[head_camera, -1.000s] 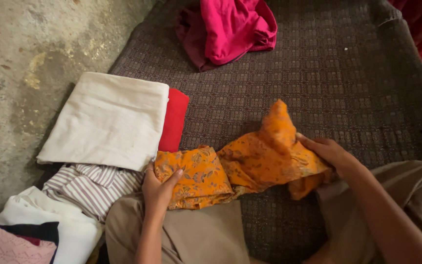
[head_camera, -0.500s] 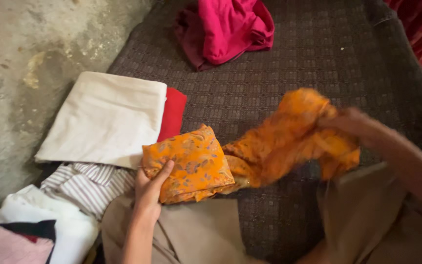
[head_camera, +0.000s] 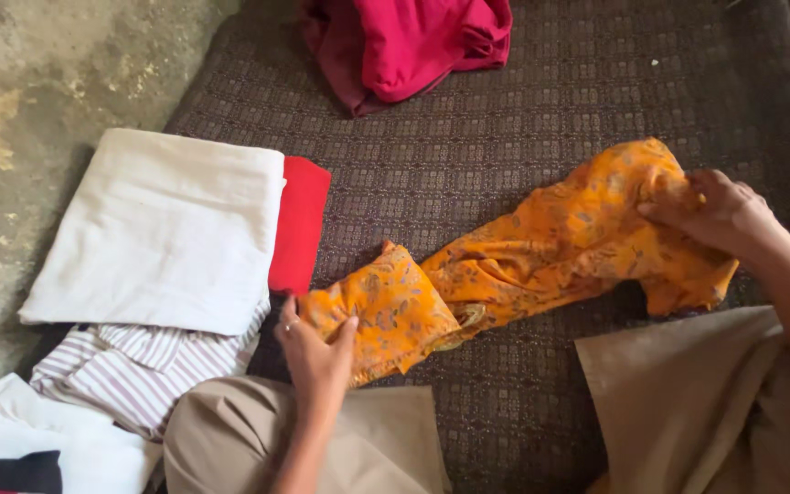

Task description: The person folds a yellow patterned fabric with a gold border, then folds a pair of pink pants. The folded items are placed on a stack of other folded clothes on a woven mat.

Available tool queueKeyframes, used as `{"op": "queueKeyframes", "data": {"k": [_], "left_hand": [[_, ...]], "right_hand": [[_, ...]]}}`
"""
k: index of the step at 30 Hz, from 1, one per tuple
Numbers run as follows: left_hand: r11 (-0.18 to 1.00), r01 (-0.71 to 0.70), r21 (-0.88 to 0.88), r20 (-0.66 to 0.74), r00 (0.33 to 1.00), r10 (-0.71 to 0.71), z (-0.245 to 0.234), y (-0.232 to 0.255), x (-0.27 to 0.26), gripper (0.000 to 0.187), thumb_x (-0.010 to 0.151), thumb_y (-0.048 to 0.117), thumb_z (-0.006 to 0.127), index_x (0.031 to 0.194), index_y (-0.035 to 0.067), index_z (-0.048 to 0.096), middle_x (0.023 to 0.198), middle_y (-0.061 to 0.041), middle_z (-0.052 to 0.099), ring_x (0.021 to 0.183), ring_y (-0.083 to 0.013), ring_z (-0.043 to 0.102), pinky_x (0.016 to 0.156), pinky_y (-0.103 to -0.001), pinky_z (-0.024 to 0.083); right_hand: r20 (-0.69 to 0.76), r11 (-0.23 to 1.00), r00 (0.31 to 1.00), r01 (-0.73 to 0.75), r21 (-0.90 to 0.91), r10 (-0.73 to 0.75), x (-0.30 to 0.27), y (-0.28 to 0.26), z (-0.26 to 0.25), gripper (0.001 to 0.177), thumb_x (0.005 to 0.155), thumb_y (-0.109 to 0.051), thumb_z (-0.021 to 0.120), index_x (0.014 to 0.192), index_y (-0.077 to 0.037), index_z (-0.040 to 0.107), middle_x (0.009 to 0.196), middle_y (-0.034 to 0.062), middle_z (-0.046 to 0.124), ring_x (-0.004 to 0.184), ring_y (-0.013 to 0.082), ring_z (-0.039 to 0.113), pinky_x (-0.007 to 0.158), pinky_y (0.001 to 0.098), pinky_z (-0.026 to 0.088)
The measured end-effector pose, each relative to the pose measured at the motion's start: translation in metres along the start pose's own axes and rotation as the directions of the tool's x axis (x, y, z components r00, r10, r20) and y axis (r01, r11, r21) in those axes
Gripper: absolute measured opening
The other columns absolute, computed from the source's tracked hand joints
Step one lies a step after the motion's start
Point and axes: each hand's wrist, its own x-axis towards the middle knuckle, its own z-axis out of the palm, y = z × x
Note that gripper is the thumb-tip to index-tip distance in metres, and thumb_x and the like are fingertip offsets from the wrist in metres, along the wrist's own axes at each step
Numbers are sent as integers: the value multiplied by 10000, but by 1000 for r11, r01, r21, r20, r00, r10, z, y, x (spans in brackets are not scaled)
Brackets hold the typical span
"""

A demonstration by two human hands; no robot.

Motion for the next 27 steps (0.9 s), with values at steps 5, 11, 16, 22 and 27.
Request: {"op": "queueKeyframes", "data": {"k": [5, 11, 16, 22, 27], "left_hand": [[838, -502, 213, 53, 863, 503, -11, 41, -15, 729, 915, 295, 707, 1537, 63, 406, 1563, -179, 438, 1399, -354, 495, 1173, -539, 357], [652, -717, 246, 422, 685, 594, 13, 56, -34, 904, 881, 591, 535, 1584, 115, 224, 1652, -163, 163, 1491, -396, 177, 1163, -616, 133], [724, -655, 215, 379, 739, 557, 1, 46, -32, 833, 987, 541, 525, 1629, 162, 153, 1715, -146, 60, 1559, -357, 86, 1226, -617, 68], [753, -644, 133, 244, 758, 605, -40, 38, -17, 776, 1018, 436, 532, 1642, 100, 215, 1709, -218, 155, 1578, -380, 168, 1242, -583, 131], [825, -562, 62, 299, 799, 522, -38, 33, -10, 753, 1015, 392, 552, 1632, 85, 249, 1696, -238, 177, 1573, -389, 187, 1220, -597, 130]], "right_hand": [[-11, 1000, 1000, 0, 17, 1, -22, -20, -15, 1241, 650, -823, 758, 1574, -49, 463, 1391, 318, 604, 1272, 452, 609, 1023, 542, 524], [-98, 990, 995, -12, -139, -2, -39, -51, -11, 1174, 719, -744, 755, 1646, -142, 360, 1461, 332, 485, 1332, 512, 512, 1061, 626, 450], [-360, 872, 795, 422, -248, -487, -60, -49, -8, 1038, 877, -631, 666, 1688, -68, 344, 1522, 335, 421, 1405, 530, 424, 1120, 670, 324], [-336, 978, 919, 200, -56, -207, -20, -9, 19, 896, 992, -642, 640, 1607, -28, 422, 1442, 404, 443, 1231, 555, 517, 925, 648, 458], [-100, 981, 994, -28, 192, 48, 25, 59, 19, 823, 1117, -680, 541, 1185, 128, 677, 1096, 362, 718, 1040, 491, 671, 889, 562, 505]]}}
